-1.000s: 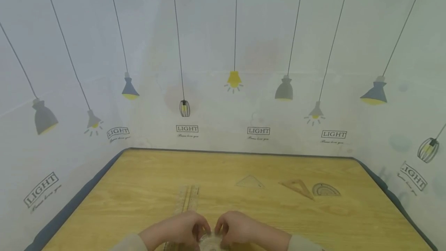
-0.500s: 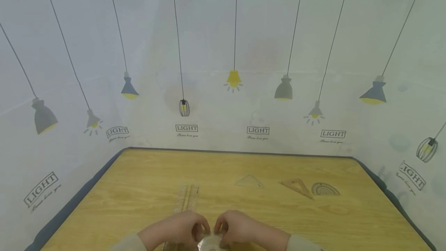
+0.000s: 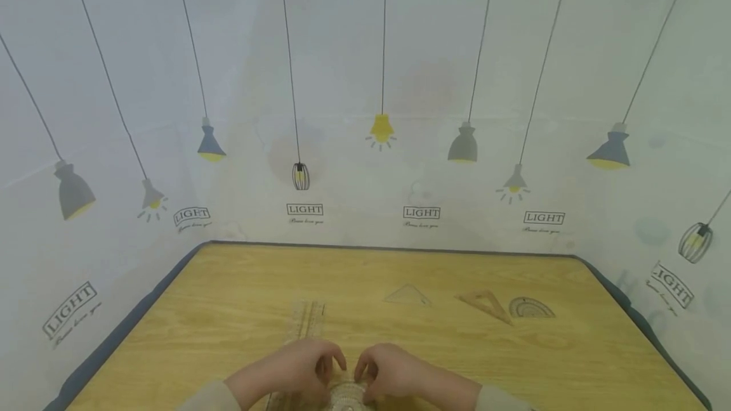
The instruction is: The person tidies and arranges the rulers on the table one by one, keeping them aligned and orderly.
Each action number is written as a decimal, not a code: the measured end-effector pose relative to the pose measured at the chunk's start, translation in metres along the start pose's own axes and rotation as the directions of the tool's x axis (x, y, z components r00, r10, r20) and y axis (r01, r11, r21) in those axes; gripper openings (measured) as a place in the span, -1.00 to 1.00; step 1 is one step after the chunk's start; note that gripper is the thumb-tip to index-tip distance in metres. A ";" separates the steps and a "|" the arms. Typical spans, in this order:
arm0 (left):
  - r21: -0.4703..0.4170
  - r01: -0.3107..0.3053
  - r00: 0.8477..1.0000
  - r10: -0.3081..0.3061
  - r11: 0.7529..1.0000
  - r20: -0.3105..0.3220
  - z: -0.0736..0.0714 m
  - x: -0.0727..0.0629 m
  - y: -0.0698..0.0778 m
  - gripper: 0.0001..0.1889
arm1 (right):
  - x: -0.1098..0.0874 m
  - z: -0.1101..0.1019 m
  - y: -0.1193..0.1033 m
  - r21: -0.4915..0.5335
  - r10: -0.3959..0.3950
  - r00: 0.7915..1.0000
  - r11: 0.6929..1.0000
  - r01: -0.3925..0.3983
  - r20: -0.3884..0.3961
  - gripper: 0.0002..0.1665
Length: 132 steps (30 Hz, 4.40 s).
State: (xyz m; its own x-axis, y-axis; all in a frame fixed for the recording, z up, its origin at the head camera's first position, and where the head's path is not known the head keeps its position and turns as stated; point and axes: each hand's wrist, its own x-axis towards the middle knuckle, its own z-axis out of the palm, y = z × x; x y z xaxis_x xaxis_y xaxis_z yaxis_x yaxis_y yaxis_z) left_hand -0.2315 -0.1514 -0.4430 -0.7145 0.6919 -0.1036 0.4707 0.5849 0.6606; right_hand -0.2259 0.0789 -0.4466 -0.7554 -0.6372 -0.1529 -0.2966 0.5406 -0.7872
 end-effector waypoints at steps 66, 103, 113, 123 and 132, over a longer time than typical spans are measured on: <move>0.075 -0.089 0.980 0.101 0.993 -0.169 0.080 0.224 0.103 -0.70 | -0.148 -0.156 0.157 0.141 0.063 0.929 0.990 -0.012 -0.366 -0.50; 0.274 0.114 0.893 0.022 0.955 -0.449 0.130 0.344 0.111 -0.65 | -0.137 -0.228 0.233 0.040 0.227 0.831 0.970 -0.240 -0.508 -0.40; 0.271 0.145 0.901 -0.014 0.952 -0.433 0.141 0.361 0.110 -0.62 | -0.133 -0.231 0.241 -0.023 0.273 0.857 0.949 -0.314 -0.438 -0.33; 0.384 0.171 0.937 -0.029 0.907 -0.348 0.137 0.362 0.114 -0.55 | -0.133 -0.232 0.234 -0.058 0.290 0.866 0.938 -0.342 -0.407 -0.42; 0.346 0.199 0.940 -0.079 0.917 -0.332 0.133 0.360 0.118 -0.57 | -0.132 -0.232 0.235 -0.040 0.285 0.865 0.943 -0.330 -0.413 -0.45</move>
State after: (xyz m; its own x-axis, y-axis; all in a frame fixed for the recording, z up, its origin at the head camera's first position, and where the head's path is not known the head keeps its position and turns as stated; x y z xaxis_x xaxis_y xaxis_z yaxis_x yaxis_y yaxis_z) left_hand -0.3647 0.2230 -0.5014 -0.8806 0.4639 0.0970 0.4683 0.8204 0.3281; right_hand -0.3312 0.4172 -0.4731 -0.9792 -0.1707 -0.1101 -0.0542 0.7420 -0.6682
